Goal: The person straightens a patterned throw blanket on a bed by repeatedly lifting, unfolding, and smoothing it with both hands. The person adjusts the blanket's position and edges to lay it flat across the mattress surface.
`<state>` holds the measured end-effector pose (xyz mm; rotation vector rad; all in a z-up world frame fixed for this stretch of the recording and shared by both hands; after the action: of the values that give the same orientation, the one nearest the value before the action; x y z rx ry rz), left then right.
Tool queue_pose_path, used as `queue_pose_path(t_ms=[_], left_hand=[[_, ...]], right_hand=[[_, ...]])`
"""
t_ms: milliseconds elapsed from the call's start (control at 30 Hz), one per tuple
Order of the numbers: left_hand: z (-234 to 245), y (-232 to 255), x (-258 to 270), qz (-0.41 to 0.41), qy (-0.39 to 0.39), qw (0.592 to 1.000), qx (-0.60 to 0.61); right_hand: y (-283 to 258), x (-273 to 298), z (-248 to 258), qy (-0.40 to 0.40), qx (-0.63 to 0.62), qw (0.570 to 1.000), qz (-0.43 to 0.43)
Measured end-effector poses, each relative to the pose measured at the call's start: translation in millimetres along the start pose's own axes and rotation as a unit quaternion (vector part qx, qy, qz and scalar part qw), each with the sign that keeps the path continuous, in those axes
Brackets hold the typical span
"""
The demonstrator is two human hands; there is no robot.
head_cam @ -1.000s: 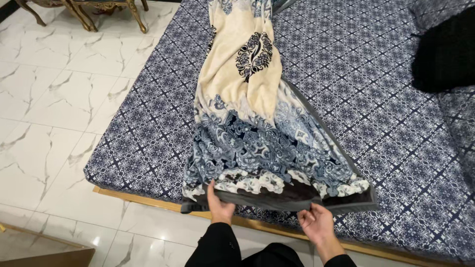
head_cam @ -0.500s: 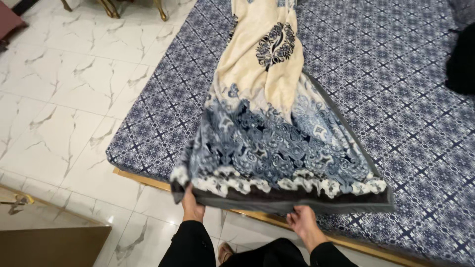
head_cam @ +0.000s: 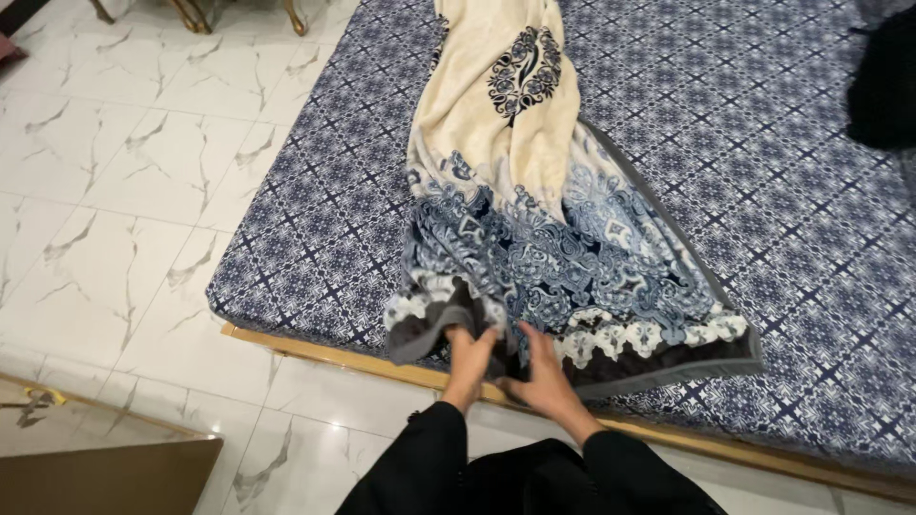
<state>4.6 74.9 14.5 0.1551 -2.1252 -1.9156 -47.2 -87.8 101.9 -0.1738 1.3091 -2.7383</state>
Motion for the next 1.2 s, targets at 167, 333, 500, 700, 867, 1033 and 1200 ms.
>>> queue_pose_path(t_ms=[167,333,500,700,867,1033,1200], left_hand=[[-4.2,31.2,8.4,0.158,-0.041,0.956,0.245],[54.3,89.4,-7.9,0.095,-0.057,0.975,0.194],[82.6,100.6,-8.0,0.163,0.006,0.951,0.263],[86.6,67.3,35.0,0.197,0.042,0.939,0.278],[82.3,76.0,56.5,0.196,0.018,0.935,0.294],[70.5,95.6,59.3,0.246,0.035,0.887,0.389],[56.3,99.2,45.7,0.265,0.075,0.839,0.47]], right_hand=[[-36.7,-20.1,2.1,0.084,0.044,0.995,-0.016],[-24.9,-40.5,5.1,0.093,-0.052,0.994,-0.039],[-47.6,-51.9,11.3,0.203,-0.116,0.972,-0.001],[-75.3,-46.1,28.9,0.172,0.169,0.967,-0.081],[-74.7,-81.4,37.6,0.076,0.118,0.979,-0.148],[-67.7,-75.4,10.9,0.044,0.151,0.983,-0.094],[-73.0,-42.5,-16.3,0.065,0.237,0.969,0.02]])
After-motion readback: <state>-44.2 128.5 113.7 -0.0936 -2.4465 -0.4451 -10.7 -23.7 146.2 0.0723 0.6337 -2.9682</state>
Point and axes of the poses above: each hand's wrist, its own x-axis away from the middle knuckle, its own z-axis out of the back of the hand, y = z × x, the point moved 2 cm from there along -x, towards the middle knuckle, and after that the axes turned 5 degrees about x, right-handed, at the moved point
